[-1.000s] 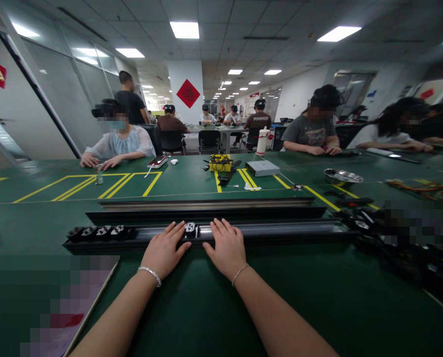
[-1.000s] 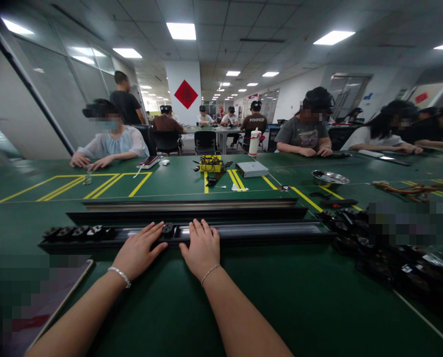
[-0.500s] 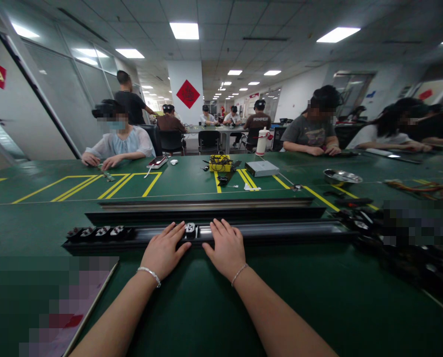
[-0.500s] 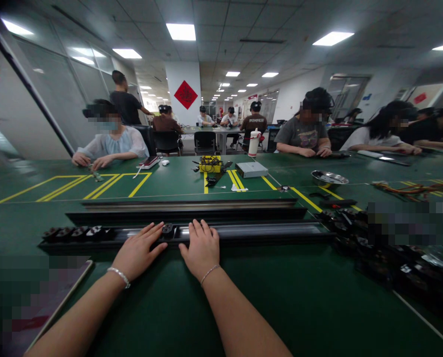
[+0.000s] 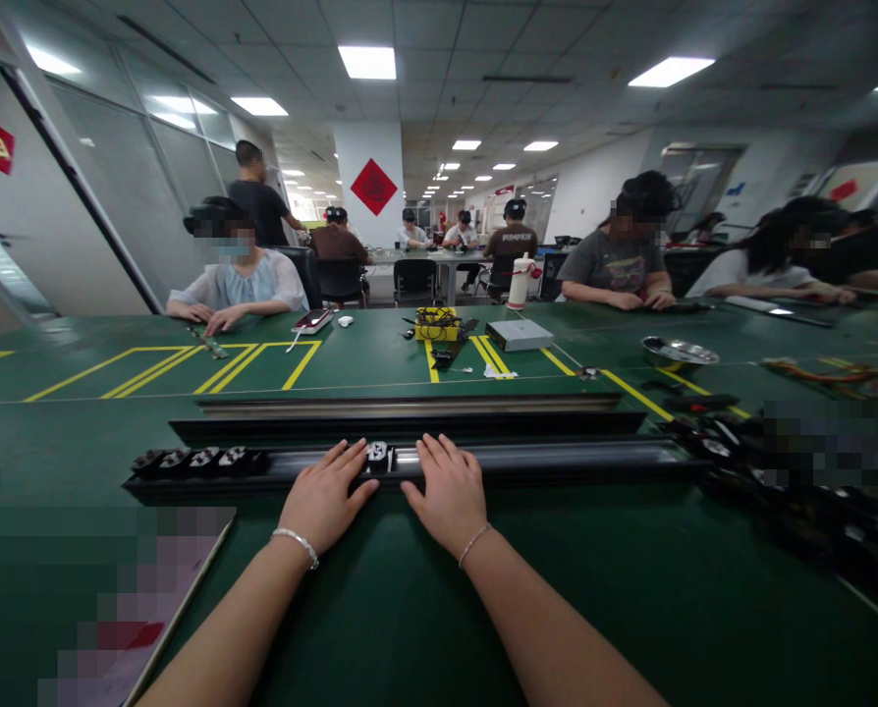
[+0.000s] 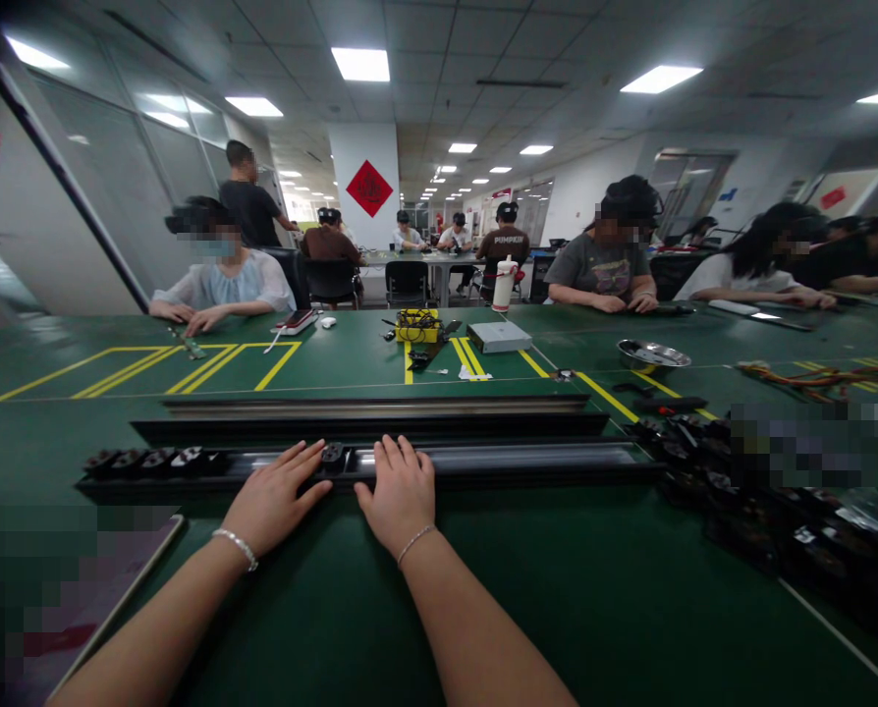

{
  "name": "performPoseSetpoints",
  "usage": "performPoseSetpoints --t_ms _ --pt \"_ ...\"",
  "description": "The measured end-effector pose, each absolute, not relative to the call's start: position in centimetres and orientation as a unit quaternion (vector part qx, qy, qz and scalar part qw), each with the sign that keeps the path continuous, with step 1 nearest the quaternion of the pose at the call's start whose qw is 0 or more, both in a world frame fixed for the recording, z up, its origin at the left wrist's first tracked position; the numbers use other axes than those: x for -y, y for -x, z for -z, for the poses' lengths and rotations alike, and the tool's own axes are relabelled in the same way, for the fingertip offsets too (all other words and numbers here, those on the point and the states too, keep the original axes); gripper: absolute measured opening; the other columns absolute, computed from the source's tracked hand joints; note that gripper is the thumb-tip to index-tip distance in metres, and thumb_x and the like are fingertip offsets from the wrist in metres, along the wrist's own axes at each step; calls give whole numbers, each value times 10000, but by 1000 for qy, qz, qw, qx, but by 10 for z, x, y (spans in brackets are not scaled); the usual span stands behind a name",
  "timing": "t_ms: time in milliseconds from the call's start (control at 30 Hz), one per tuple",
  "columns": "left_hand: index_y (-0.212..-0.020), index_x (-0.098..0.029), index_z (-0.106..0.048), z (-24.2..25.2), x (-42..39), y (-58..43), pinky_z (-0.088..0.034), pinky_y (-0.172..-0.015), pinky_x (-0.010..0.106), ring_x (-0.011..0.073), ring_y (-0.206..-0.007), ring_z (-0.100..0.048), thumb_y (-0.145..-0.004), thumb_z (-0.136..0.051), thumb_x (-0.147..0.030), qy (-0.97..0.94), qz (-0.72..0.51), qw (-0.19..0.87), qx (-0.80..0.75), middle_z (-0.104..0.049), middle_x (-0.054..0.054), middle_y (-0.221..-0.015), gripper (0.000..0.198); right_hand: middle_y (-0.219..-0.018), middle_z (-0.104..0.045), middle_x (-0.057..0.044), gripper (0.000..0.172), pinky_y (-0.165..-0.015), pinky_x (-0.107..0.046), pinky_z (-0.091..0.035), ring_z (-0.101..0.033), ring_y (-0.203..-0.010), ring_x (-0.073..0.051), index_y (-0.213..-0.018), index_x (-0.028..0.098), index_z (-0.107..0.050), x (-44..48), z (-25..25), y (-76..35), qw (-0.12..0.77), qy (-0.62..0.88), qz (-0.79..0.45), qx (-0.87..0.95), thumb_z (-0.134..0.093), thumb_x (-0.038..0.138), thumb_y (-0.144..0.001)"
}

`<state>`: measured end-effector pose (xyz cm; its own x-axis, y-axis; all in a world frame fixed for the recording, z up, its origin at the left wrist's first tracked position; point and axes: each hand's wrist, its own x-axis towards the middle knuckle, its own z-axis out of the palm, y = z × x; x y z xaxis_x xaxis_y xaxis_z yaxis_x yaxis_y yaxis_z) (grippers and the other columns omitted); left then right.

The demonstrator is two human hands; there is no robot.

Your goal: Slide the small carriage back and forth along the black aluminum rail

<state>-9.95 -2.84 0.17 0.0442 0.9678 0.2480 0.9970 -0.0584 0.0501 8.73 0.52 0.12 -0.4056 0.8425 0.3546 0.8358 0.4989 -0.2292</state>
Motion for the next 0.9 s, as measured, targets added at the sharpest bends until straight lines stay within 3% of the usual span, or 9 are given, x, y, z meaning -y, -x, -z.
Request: performPoseSetpoints --t_ms 900 --pt "-1256 -263 -402 -2 28 99 -325 -967 382 198 -1257 -286 -812 -322 -500 722 114 65 680 -378 -37 -1350 510 -1337 -383 -50 539 -949 -364 -199 -258 -1237 -222 -1258 200 -412 -5 -1 -87 222 500 -7 837 -401 474 -793"
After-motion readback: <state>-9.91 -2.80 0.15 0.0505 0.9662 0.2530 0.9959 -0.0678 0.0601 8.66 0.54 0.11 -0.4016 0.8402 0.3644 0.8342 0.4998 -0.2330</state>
